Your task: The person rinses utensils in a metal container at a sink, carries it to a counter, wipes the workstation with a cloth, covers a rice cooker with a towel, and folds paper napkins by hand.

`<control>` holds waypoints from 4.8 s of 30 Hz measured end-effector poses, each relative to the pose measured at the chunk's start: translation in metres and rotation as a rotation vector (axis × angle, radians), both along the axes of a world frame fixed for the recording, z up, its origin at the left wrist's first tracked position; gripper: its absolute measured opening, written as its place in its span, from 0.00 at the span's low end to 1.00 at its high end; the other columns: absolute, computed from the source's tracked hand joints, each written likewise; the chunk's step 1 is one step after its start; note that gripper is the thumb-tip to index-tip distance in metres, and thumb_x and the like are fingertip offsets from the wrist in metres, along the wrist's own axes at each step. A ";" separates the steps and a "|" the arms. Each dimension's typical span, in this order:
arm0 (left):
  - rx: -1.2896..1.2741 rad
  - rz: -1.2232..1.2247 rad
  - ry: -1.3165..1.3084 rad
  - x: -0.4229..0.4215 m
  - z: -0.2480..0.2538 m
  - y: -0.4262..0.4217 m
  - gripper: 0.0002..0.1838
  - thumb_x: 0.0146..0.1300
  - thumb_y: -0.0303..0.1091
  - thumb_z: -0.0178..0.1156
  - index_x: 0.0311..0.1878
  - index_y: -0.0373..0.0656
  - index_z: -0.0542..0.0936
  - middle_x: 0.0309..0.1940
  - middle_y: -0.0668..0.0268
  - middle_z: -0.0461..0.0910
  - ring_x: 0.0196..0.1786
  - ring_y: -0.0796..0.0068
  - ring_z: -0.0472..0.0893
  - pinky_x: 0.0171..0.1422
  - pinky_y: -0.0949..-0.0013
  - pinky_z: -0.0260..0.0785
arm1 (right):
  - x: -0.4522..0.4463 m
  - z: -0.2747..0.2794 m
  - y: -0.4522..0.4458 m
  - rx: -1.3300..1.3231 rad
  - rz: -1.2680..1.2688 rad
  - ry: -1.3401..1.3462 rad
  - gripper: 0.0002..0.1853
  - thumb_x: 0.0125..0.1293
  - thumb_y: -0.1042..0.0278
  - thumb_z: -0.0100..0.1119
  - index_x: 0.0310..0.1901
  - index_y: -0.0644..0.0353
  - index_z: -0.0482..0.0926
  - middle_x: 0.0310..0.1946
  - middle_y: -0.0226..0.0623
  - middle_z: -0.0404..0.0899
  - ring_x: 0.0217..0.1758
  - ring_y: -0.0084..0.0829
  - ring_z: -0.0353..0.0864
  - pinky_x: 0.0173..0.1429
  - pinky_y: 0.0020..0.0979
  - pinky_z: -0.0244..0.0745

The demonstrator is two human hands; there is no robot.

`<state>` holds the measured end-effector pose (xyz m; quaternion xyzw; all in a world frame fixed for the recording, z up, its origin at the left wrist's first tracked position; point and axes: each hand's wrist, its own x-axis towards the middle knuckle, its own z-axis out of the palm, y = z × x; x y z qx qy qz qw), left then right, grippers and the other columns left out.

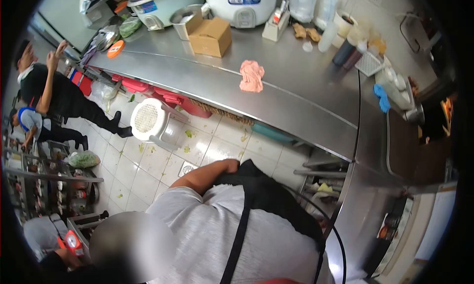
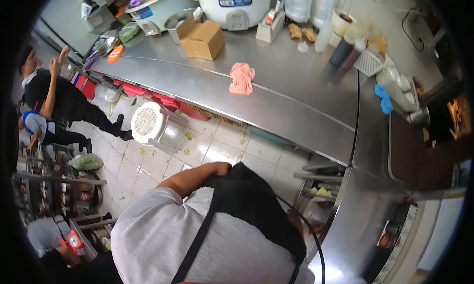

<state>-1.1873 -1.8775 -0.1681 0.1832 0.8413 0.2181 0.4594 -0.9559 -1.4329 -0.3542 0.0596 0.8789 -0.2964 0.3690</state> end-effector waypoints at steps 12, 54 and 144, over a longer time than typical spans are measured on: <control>-0.035 -0.120 -0.022 -0.041 -0.023 -0.057 0.21 0.43 0.33 0.50 0.44 0.38 0.75 0.42 0.50 0.74 0.47 0.56 0.73 0.49 0.64 0.65 | -0.069 0.086 -0.076 0.071 -0.071 0.155 0.25 0.51 0.56 0.54 0.49 0.63 0.70 0.48 0.49 0.69 0.54 0.43 0.67 0.57 0.35 0.61; 0.237 0.515 0.421 -0.078 -0.022 -0.156 0.17 0.49 0.34 0.54 0.44 0.40 0.69 0.40 0.51 0.72 0.43 0.54 0.72 0.49 0.61 0.64 | -0.160 0.174 -0.161 0.170 -0.267 0.006 0.24 0.52 0.57 0.51 0.50 0.58 0.69 0.50 0.47 0.68 0.54 0.45 0.66 0.57 0.36 0.61; 0.235 0.037 -0.440 -0.143 0.115 -0.058 0.28 0.59 0.55 0.44 0.53 0.40 0.69 0.51 0.58 0.69 0.51 0.69 0.68 0.55 0.70 0.59 | -0.252 0.250 -0.332 -1.097 -0.781 -0.250 0.20 0.55 0.69 0.47 0.52 0.57 0.65 0.42 0.30 0.72 0.41 0.23 0.73 0.40 0.23 0.65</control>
